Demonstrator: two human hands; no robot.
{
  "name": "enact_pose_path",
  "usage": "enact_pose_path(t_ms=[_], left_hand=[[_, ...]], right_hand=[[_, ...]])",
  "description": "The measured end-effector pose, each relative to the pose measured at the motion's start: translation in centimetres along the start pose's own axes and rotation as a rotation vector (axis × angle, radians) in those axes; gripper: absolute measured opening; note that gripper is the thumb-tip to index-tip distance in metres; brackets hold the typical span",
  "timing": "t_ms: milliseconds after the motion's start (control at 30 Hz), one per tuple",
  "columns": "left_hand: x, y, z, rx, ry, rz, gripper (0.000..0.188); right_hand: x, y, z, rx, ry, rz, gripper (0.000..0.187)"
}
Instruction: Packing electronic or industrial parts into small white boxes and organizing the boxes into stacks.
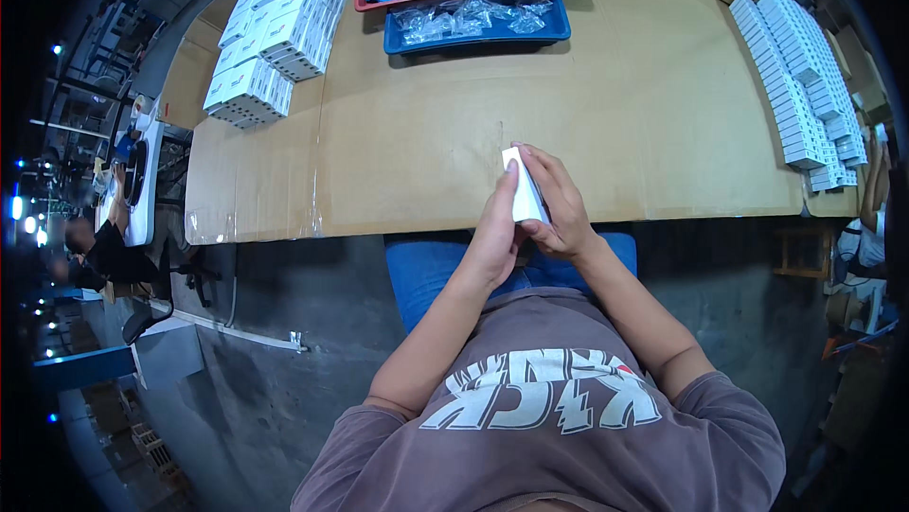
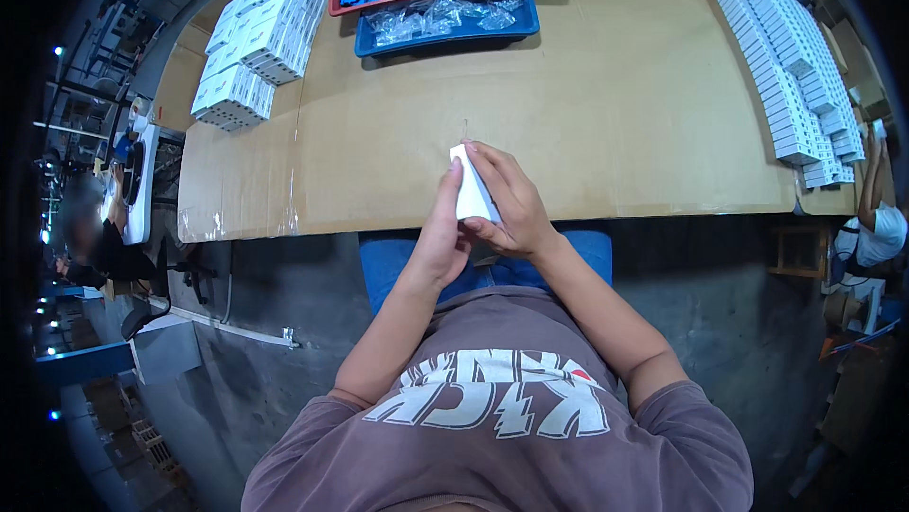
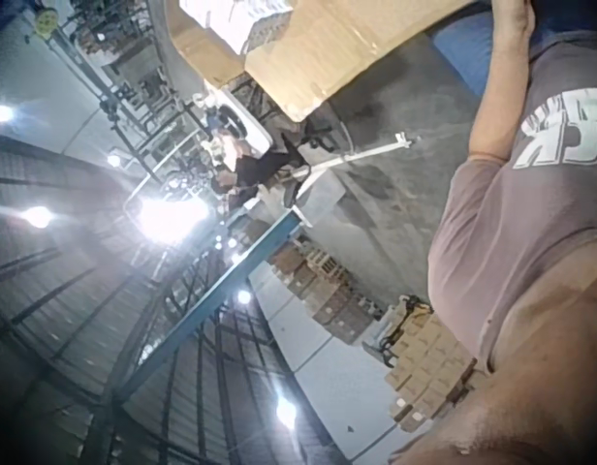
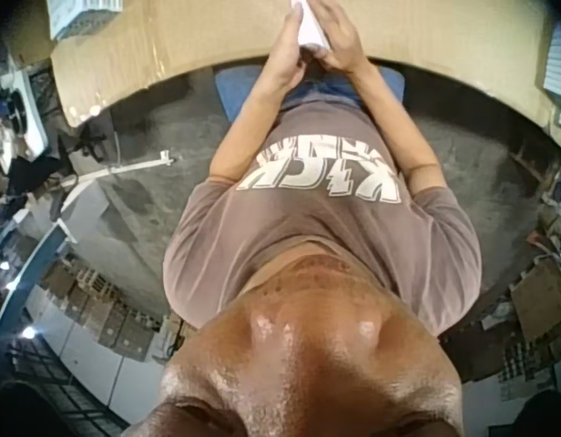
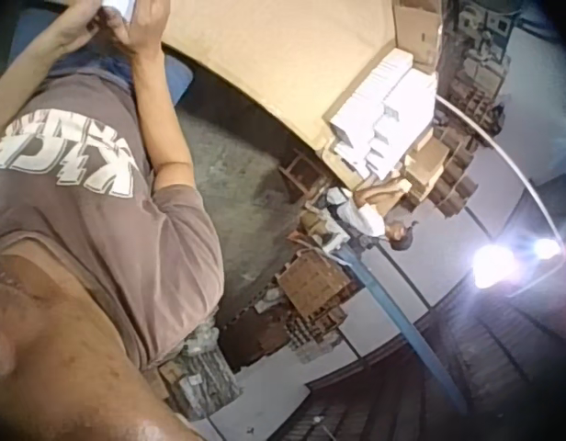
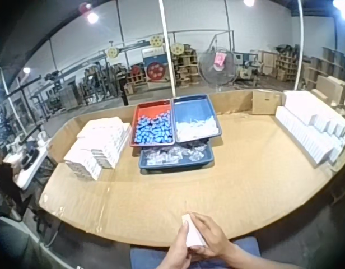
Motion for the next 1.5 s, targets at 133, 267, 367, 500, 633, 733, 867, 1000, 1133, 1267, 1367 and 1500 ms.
enact_pose_path(t_ms=[133,267,367,500,633,733,867,1000,1133,1267,1367,1500], left_hand=[[-0.5,-0.9,-1.0,-0.054,-0.100,-0.074,0.055],[-0.7,-1.6,-1.8,0.000,-0.050,0.015,0.056],[-0.2,-1.7,-2.0,-0.020,-0.012,0.054,0.056],[-0.7,-2.4,-2.9,0.043,0.011,0.098,0.057],[-1.1,-2.9,-3.3,-0.009,-0.019,0.087,0.055],[-1.4,-3.3,-3.2,-0.010,-0.023,0.082,0.054],[-1.3,-3.3,-3.0,-0.011,-0.020,0.057,0.054],[-1.4,-3.4,-3.2,0.044,-0.003,0.053,0.054],[-1.4,-3.2,-3.6,0.104,0.027,0.073,0.053],[-1.4,-3.1,-4.1,0.099,0.045,0.081,0.053],[-1.3,-3.1,-4.0,0.085,0.046,0.071,0.054],[-0.6,-3.5,-3.9,0.097,0.067,0.051,0.056]], right_hand=[[0.8,-0.3,0.7,0.024,-0.024,-0.015,0.088],[1.7,0.0,2.2,0.032,-0.059,-0.004,0.086],[1.7,-0.5,2.7,0.057,-0.042,-0.017,0.083],[1.8,-0.8,3.1,0.075,-0.039,-0.062,0.080],[1.8,-0.9,3.0,0.079,-0.032,-0.059,0.080],[2.0,-0.6,2.8,0.078,-0.032,-0.049,0.079],[2.3,-0.5,2.7,0.065,-0.024,-0.038,0.077],[2.5,-0.3,3.2,0.065,-0.040,-0.029,0.075],[2.4,-0.3,3.9,0.059,-0.085,-0.017,0.075],[2.6,-0.3,4.2,0.043,-0.110,-0.009,0.077],[2.6,-0.4,4.1,0.052,-0.116,-0.006,0.077],[3.2,-0.6,3.8,-0.037,-0.170,0.082,0.075]])
Point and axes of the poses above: each hand's wrist, its own y-axis away from the middle knuckle, its own z-axis out of the palm, x = y × z, the point moved 4 cm from there along -y, towards the middle knuckle, and after that the axes turned 2 degrees about y, right-handed, at the moved point
